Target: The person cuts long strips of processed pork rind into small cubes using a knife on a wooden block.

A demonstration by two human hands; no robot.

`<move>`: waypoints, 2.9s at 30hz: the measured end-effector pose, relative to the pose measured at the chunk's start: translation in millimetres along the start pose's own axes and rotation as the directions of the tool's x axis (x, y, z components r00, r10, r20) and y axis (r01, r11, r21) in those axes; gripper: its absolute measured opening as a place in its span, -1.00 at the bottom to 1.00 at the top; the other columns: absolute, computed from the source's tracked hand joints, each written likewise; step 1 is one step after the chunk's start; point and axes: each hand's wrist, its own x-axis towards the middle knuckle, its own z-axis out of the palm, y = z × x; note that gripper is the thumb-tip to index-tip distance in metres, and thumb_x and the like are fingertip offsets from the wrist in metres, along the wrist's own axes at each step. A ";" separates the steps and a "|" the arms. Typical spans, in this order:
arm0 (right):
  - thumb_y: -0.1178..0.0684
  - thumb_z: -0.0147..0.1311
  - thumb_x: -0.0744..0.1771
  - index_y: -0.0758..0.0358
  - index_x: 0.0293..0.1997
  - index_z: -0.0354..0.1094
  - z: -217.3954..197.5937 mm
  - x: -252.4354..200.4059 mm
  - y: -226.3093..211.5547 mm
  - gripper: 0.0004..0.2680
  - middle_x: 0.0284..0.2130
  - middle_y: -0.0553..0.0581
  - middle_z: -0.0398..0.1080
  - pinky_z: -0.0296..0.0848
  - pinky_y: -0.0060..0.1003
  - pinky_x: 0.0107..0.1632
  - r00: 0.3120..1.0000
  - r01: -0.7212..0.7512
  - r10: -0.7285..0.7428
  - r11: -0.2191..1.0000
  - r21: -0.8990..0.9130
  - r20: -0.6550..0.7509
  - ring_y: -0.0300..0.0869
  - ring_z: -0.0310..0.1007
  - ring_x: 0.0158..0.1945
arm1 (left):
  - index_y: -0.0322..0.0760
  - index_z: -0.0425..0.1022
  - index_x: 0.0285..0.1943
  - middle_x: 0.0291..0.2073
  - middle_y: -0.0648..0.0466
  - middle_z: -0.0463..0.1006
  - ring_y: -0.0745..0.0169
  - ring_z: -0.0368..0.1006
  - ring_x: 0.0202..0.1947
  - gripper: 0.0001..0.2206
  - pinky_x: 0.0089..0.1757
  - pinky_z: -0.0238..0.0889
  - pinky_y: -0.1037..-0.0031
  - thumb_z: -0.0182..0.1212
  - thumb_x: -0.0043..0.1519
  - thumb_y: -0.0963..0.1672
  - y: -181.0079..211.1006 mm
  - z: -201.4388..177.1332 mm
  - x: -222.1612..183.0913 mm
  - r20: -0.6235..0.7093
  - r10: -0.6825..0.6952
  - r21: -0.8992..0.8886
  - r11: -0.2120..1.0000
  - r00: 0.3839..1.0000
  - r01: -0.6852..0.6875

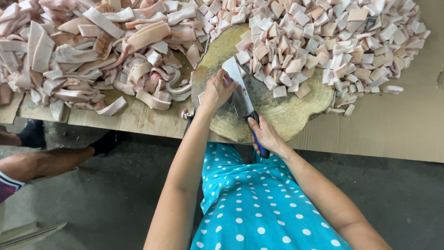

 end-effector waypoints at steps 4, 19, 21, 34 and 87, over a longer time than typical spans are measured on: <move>-0.22 -0.19 0.43 0.21 -0.05 0.09 -7.3 0.4 -1.5 -0.72 -0.67 0.09 0.28 0.37 -0.27 -0.70 0.996 -0.086 0.084 0.991 0.100 0.020 -0.21 0.33 -0.72 | -0.35 0.46 -0.14 -0.25 -0.21 0.55 -0.23 0.54 -0.20 -0.86 -0.15 0.39 0.11 0.25 0.17 -0.20 9.1 3.0 3.2 0.002 -0.037 0.136 0.990 0.999 0.036; -0.22 -0.10 0.40 0.29 -0.15 0.17 -20.9 -9.3 -5.6 -0.69 -0.71 0.13 0.36 0.39 -0.23 -0.71 0.985 -0.010 -0.025 0.979 -0.202 -0.171 -0.17 0.41 -0.73 | -0.37 0.55 -0.17 -0.47 -0.07 0.65 0.15 0.64 -0.42 -0.90 -0.29 0.47 0.37 0.16 0.30 -0.19 -33.3 4.0 -2.0 -0.043 -0.132 -0.054 0.990 0.990 0.130; -0.21 -0.08 0.41 0.31 -0.19 0.16 -20.4 -14.5 -4.8 -0.69 -0.70 0.11 0.33 0.34 -0.24 -0.72 0.987 0.010 -0.031 0.992 -0.127 -0.160 -0.19 0.37 -0.74 | -0.41 0.51 -0.18 -0.46 -0.10 0.64 0.12 0.62 -0.42 -0.92 -0.31 0.45 0.36 0.20 0.24 -0.22 -35.0 12.3 -1.6 -0.076 -0.079 -0.048 0.996 0.994 0.075; -0.19 -0.12 0.41 0.29 -0.14 0.16 -1.3 -29.9 -18.2 -0.72 -0.69 0.10 0.32 0.34 -0.25 -0.72 0.995 -0.060 0.050 0.991 -0.119 -0.089 -0.20 0.34 -0.74 | -0.37 0.45 -0.16 -0.38 -0.02 0.62 0.32 0.61 -0.41 -0.92 -0.39 0.54 0.47 0.15 0.23 -0.20 -30.1 -1.6 5.1 0.122 -0.350 -0.169 0.915 0.929 0.367; -0.19 -0.13 0.46 0.36 -0.10 0.15 32.4 68.9 -30.1 -0.68 -0.70 0.25 0.40 0.42 -0.14 -0.60 0.958 0.159 -0.257 0.847 -0.506 -0.129 -0.01 0.46 -0.68 | -0.37 0.51 -0.14 -0.33 -0.10 0.66 0.20 0.55 -0.30 -0.81 -0.26 0.38 0.38 0.31 0.12 -0.18 -10.0 -39.2 -45.5 0.122 -0.288 -0.149 0.941 0.950 0.305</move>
